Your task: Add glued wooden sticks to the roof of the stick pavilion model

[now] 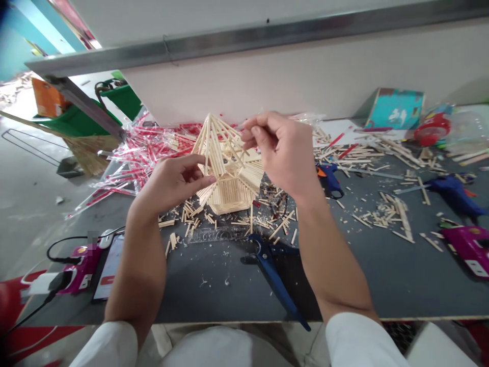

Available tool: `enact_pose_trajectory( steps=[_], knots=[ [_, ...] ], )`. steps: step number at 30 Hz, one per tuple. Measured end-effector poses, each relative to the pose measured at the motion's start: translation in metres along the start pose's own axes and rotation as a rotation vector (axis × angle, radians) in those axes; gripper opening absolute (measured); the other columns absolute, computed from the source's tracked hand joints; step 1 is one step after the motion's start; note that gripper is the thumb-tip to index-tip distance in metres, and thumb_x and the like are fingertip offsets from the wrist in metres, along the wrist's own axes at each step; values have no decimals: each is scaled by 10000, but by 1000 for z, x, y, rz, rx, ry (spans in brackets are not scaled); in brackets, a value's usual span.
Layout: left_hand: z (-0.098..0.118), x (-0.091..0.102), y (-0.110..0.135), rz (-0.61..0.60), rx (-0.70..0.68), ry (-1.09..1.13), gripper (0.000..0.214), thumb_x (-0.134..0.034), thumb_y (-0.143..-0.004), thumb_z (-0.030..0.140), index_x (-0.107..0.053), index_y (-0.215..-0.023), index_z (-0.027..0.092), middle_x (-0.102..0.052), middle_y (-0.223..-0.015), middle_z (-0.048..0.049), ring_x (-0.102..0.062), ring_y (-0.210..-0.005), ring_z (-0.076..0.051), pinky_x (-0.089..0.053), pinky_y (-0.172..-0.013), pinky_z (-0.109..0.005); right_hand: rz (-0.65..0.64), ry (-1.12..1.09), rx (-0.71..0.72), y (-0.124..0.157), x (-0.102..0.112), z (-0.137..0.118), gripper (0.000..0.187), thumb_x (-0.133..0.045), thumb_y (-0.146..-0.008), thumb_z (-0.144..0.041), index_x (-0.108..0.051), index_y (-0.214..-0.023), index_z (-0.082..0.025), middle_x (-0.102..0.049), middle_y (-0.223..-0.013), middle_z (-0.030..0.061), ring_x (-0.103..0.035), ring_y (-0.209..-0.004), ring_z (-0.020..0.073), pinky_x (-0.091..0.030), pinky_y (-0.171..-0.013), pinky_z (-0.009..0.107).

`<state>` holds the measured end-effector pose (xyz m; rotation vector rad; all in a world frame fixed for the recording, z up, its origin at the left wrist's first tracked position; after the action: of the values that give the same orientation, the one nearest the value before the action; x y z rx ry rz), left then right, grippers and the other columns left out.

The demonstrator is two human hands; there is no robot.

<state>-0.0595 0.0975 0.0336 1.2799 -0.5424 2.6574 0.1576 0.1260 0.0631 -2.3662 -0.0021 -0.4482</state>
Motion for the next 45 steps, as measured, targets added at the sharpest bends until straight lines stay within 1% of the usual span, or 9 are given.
enact_pose_trajectory(
  steps=[5,9,12,20,29,33,37,41,45],
  knots=[
    [3,4,0,101,16,-17,429,-770,-841,513,-730,-1128,196,-727,-714,-3,-641,-642,-136,-468,-617,-265,-30,94,206,10,-26,-26,204,-510,-1024,-273,-676,-1141,-265,-733,-1037,50,-712,-929,191,-593,-854,386],
    [9,-3,-1,103,-15,-134,340,-784,-828,426,-692,-1066,202,-717,-710,-5,-629,-619,-149,-411,-588,-282,-145,95,261,18,-48,-30,447,-577,-963,-260,-523,-1404,-300,-704,-1121,37,-678,-894,187,-592,-822,374],
    [12,-9,-3,115,-35,-250,256,-756,-843,384,-660,-990,199,-686,-687,-15,-606,-607,-165,-349,-569,-295,-209,188,259,21,-57,-25,533,-563,-966,-245,-457,-1482,-325,-722,-1183,30,-679,-908,195,-588,-875,385],
    [15,-10,-2,124,-40,-296,278,-690,-898,462,-624,-923,192,-648,-640,-15,-586,-578,-182,-318,-570,-319,-159,268,314,24,-56,-23,470,-522,-1003,-225,-533,-1456,-350,-745,-1224,21,-707,-914,185,-578,-922,375],
    [15,-9,-1,133,-44,-303,279,-696,-894,459,-629,-934,192,-642,-622,-10,-570,-561,-167,-312,-560,-309,-125,350,371,26,-57,-25,423,-551,-1018,-232,-588,-1406,-395,-753,-1150,6,-723,-991,185,-567,-847,327],
    [17,-8,-1,121,-30,-325,284,-675,-908,461,-633,-959,185,-654,-644,-12,-589,-579,-170,-318,-550,-299,-120,373,370,25,-59,-30,369,-520,-1041,-245,-584,-1390,-345,-739,-1166,8,-727,-924,149,-575,-826,298],
    [19,-8,0,103,-35,-350,294,-654,-924,462,-635,-996,178,-663,-658,-10,-622,-612,-188,-367,-566,-304,-69,419,421,25,-61,-35,305,-509,-1053,-215,-597,-1338,-279,-742,-1088,-2,-725,-895,118,-564,-794,257],
    [19,-9,1,101,-39,-361,295,-648,-931,453,-632,-1011,170,-673,-671,-18,-640,-631,-209,-385,-573,-318,-1,447,446,27,-60,-38,272,-531,-1051,-212,-614,-1300,-282,-758,-1066,-23,-732,-896,104,-556,-786,240],
    [18,-9,0,94,-29,-381,305,-628,-943,467,-629,-1001,168,-692,-715,-36,-653,-646,-210,-405,-585,-314,6,457,423,28,-61,-37,276,-544,-1047,-215,-618,-1304,-285,-766,-1067,-22,-733,-887,106,-553,-759,238]
  ],
)
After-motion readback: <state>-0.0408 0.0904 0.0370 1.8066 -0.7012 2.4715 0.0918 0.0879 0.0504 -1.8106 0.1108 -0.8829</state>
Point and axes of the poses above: each hand's wrist, its own y-axis away from the middle knuckle, its own x-axis out of the back of the hand, z = x × y, the point moved 7 cm from there along -y, towards the middle knuckle
